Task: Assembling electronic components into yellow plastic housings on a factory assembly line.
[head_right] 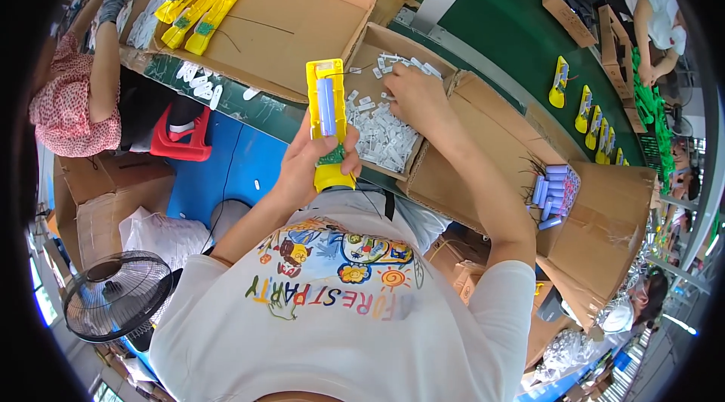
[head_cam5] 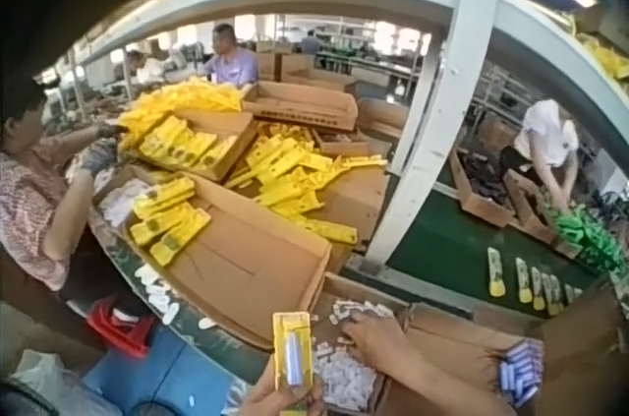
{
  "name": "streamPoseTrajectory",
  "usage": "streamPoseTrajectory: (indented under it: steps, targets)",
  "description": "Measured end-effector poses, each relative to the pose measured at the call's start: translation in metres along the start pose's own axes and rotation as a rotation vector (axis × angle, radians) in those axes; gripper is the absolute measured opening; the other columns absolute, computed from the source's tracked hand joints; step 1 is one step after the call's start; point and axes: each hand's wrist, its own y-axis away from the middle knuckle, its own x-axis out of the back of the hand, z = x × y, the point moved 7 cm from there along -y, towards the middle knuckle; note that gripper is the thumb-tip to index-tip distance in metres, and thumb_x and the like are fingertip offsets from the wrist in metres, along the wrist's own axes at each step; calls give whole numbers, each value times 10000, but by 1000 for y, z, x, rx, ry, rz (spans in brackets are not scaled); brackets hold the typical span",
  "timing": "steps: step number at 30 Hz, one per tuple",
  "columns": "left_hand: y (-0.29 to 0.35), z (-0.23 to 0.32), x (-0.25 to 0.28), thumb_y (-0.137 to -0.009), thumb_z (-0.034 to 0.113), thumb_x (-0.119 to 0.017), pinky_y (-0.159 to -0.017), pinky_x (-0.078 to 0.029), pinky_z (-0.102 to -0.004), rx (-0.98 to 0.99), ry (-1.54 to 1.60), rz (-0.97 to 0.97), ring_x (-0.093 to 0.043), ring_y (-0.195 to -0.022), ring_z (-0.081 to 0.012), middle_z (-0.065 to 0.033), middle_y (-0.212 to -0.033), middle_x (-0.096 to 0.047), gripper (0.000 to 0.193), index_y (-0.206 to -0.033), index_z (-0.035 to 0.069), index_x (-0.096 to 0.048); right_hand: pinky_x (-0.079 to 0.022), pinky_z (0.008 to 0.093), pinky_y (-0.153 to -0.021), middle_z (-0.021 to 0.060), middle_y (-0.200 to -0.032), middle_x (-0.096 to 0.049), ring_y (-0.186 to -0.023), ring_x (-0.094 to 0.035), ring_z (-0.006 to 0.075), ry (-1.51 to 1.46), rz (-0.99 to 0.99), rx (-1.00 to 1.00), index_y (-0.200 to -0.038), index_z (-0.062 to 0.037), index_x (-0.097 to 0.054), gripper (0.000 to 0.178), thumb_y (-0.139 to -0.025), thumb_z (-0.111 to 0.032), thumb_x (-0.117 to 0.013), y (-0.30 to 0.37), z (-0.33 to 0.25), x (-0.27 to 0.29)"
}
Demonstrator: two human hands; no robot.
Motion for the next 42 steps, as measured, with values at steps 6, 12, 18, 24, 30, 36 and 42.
streamPoseTrajectory:
  steps: [6, 12, 18, 24, 30, 36, 42]
  targets:
    - [-2, 6, -2, -867, 61, -445, -702, -509, -406, -16, -44, -21, -560, -701, -214, -127, -929, -519, 534, -1351, 145, -236, -521, 384, -681, 62, -870, -590, -927, -593, 247, 206, -41, 5, -771, -76, -654, 70, -707, -100, -669, -7, 1, -7]
    - [-6, 4, -9, -928, 121, -443, -697, -513, -366, 8, 159, -106, -606, -741, -216, -123, -958, -538, 452, -1340, 136, -259, -486, 299, -677, 35, -910, -576, -885, -574, 154, -584, 355, -127, -907, -52, -595, 99, -835, -112, -627, -9, 20, 45]
    - [-12, -7, -2, -988, 248, -487, -597, -510, -284, -34, -362, -13, -607, -659, -159, -83, -918, -546, 421, -1316, 82, -283, -439, 227, -691, 28, -897, -544, -792, -510, 83, -898, 134, -154, -1012, -44, -541, 104, -926, -100, -560, 17, -25, 67]
    - [-9, -6, -16, -1004, 265, -437, -589, -508, -281, 15, -550, -43, -605, -641, -170, -101, -898, -540, 430, -1347, 86, -249, -391, 204, -583, -5, -837, -540, -687, -489, 53, -791, 128, -208, -1074, -65, -543, 210, -884, -93, -628, 26, -34, 78]
    - [-3, -14, -18, -997, 310, -440, -579, -509, -287, 88, -418, -231, -601, -599, -179, -104, -896, -540, 496, -1376, 106, -196, -396, 196, -576, 10, -838, -558, -701, -506, 48, -687, 330, -321, -1065, -51, -580, 195, -885, -96, -638, 32, -21, 84]
    - [-12, -32, -44, -1001, 338, -443, -669, -490, -286, 273, -254, -305, -594, -728, -138, -67, -919, -517, 495, -1369, 118, -196, -482, 213, -690, 35, -951, -610, -805, -569, 82, -1011, 146, -191, -1057, -14, -600, 156, -942, -115, -570, 43, -1, 69]
    - [-50, 0, -46, -973, 316, -512, -791, -496, -292, 85, -558, -354, -623, -862, -161, -94, -1110, -553, 530, -1393, 76, -295, -498, 258, -778, 54, -1040, -633, -901, -587, 106, -825, 158, -305, -1115, -4, -613, 222, -967, -143, -521, 38, 53, 84]
